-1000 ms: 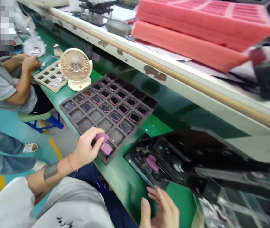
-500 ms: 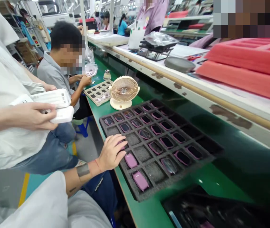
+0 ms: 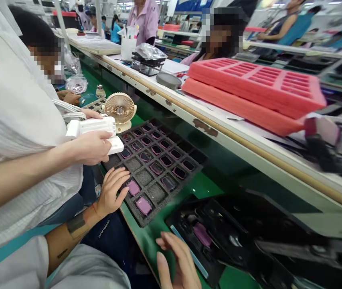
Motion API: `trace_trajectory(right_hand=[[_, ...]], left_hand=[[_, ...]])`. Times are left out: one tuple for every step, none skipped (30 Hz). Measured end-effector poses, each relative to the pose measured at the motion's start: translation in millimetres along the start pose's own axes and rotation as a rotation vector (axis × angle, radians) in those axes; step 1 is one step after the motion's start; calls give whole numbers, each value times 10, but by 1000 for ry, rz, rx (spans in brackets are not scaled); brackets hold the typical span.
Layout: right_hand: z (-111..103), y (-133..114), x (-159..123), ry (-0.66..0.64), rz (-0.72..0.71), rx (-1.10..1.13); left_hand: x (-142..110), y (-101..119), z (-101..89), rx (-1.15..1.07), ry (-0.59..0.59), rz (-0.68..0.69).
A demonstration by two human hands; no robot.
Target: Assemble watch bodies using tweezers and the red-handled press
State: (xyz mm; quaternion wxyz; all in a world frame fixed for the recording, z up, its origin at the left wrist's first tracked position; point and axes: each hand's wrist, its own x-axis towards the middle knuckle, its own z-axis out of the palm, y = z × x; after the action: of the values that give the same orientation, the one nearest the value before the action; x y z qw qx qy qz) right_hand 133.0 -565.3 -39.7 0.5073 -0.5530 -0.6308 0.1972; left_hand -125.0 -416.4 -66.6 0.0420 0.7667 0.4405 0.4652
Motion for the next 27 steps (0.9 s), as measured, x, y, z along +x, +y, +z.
trace_trajectory(right_hand=[[40, -61, 103, -36, -16, 1], [69, -99, 198, -61, -29, 1], [90, -115, 280, -71, -37, 2], [106, -111, 341, -73, -41, 1], [121, -92, 381, -74, -40, -6], [139, -62, 398, -75, -38, -19], [158, -27, 394, -71, -38, -36], [180, 10, 375, -68, -39, -58], [203, 44, 344, -67, -44, -81], [224, 74, 307, -70, -55, -104], [242, 96, 270, -79, -69, -127], [256, 113, 237, -94, -83, -152], [266, 125, 211, -113, -96, -174], [272, 133, 192, -133, -104, -195], [274, 139, 181, -149, -109, -210], [274, 144, 176, -164, -111, -221], [273, 149, 177, -172, -113, -225], [272, 155, 180, -177, -116, -224], [272, 160, 185, -178, -120, -222], [273, 165, 191, -179, -121, -219], [276, 170, 196, -181, -122, -218], [280, 173, 200, -186, -122, -218], [285, 176, 202, -193, -122, -219], [291, 178, 203, -202, -123, -221], [296, 181, 203, -212, -123, -223], [301, 185, 202, -221, -122, -223], [305, 190, 201, -226, -121, -221]], left_hand=[[-31, 61, -4, -26, -23, 50], [-65, 123, 2, -51, -47, 100], [-99, 182, 18, -74, -67, 142], [-132, 235, 43, -89, -84, 172], [-162, 280, 75, -96, -95, 188], [-189, 315, 110, -95, -102, 194], [-212, 339, 145, -89, -105, 194], [-231, 352, 177, -80, -106, 195], [-247, 357, 204, -71, -107, 195], [-259, 356, 223, -63, -108, 196], [-269, 353, 235, -58, -109, 198], [-276, 350, 241, -55, -110, 198], [-280, 348, 241, -51, -111, 196], [-281, 349, 238, -47, -112, 193], [-281, 351, 233, -42, -112, 190], [-279, 354, 229, -36, -112, 188], [-277, 356, 227, -30, -111, 187], [-276, 356, 227, -24, -111, 187], [-276, 354, 230, -19, -112, 187], [-279, 349, 236, -16, -113, 187], [-285, 343, 244, -14, -114, 185], [-296, 336, 253, -14, -116, 181], [-311, 332, 262, -16, -118, 176], [-330, 330, 268, -21, -122, 169], [-349, 333, 270, -28, -126, 161], [-366, 338, 266, -38, -132, 152], [-374, 344, 257, -49, -142, 138]])
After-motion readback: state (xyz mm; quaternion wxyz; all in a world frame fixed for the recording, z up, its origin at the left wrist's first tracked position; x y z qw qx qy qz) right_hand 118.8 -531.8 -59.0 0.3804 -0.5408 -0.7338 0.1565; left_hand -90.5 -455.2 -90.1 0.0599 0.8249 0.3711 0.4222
